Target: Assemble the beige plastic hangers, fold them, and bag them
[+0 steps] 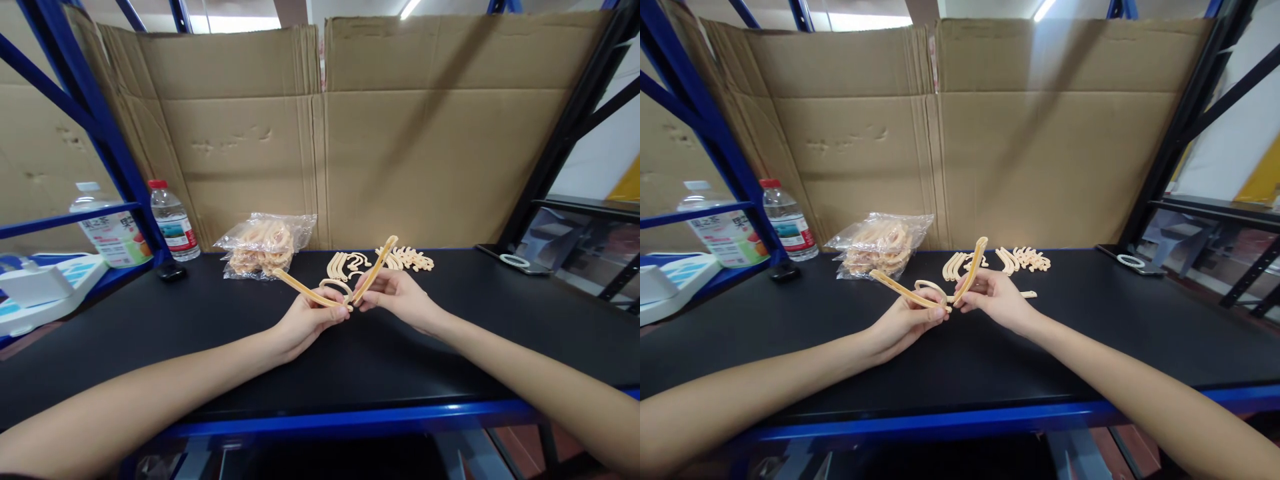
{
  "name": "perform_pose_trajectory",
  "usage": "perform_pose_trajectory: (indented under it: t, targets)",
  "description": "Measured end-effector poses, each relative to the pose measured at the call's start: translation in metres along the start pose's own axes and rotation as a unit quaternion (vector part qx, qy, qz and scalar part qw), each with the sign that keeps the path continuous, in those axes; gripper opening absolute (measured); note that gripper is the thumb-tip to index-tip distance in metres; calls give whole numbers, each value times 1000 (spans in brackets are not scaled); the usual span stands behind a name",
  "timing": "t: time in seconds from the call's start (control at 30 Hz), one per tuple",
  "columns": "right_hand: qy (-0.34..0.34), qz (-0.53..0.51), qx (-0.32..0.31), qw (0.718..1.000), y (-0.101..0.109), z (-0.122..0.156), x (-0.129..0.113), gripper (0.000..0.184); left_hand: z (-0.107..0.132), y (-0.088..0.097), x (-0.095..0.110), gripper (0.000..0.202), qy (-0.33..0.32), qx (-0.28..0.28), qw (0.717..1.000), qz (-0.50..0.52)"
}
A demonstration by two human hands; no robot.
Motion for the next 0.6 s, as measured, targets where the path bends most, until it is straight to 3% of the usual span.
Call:
perform_pose_trajectory:
  t: [0.23,0.4,0.6]
  targets:
    - [-4,18,-55,998,-18,3,2,19,3,-1,1,24,-3,-6,1000,-26]
    - [14,14,-24,1000,-10,1,-2,19,3,0,0,23,3,-1,1000,-17]
    - [23,11,-34,999,-12,2,-2,16,4,0,1,25,-3,8,1000,-24]
Point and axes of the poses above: each hand's wrist, its own z-axis away from the middle knuckle, its own y-axis out of the back of the hand, x = y × z, the point moved 10 cm from there along -z, towards the middle knuckle, and after that the axes turned 2 degrees about z, right-handed, at the moved point
